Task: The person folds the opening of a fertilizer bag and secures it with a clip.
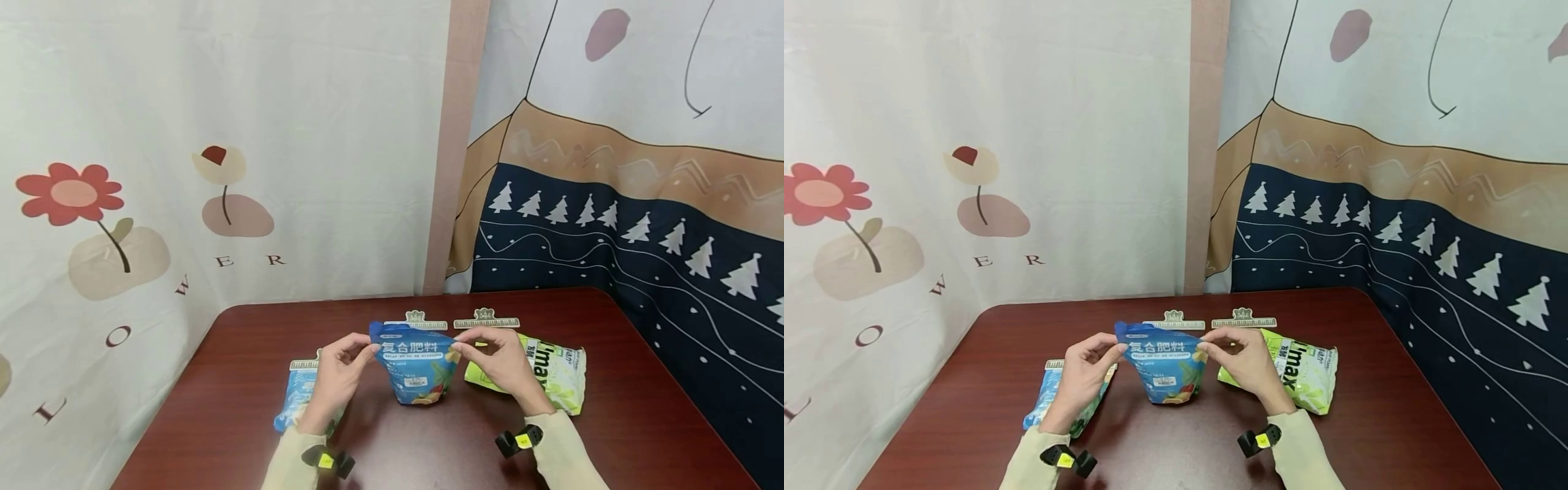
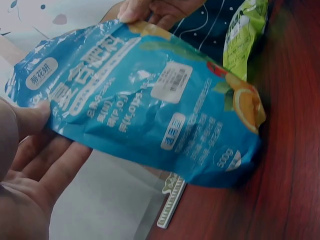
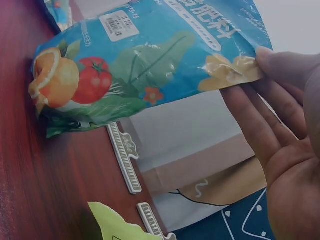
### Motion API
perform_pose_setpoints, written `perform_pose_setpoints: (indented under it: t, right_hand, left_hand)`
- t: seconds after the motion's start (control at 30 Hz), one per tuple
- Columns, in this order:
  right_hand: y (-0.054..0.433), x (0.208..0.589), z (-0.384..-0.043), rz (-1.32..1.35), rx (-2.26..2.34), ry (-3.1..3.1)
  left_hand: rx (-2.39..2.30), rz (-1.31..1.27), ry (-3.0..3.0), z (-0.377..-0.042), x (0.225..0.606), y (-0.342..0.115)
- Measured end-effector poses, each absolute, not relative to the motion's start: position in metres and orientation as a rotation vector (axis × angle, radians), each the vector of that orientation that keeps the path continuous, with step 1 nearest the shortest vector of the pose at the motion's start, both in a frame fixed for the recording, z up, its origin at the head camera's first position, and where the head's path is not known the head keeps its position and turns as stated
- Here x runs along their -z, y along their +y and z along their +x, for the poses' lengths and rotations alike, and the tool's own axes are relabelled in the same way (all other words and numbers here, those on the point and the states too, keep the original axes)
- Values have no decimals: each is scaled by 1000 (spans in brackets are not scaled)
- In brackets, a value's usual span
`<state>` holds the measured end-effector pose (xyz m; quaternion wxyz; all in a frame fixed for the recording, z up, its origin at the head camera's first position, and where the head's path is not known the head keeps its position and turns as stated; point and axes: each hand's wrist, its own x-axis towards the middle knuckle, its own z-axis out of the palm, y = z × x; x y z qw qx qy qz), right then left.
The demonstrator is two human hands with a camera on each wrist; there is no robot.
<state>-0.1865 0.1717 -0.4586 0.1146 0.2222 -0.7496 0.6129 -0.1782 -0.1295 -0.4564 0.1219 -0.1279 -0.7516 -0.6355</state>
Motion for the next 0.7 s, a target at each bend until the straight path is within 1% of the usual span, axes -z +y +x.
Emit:
perform_pose_setpoints:
  t: [0.37, 0.7]
  right_hand:
    - [175, 455, -186, 697, -1778, -2206]
    - [174, 456, -185, 727, -1622, -2254]
  left_hand:
    - [1835, -485, -2163, -183, 459, -134]
    - [1830, -606, -2067, -185, 462, -137]
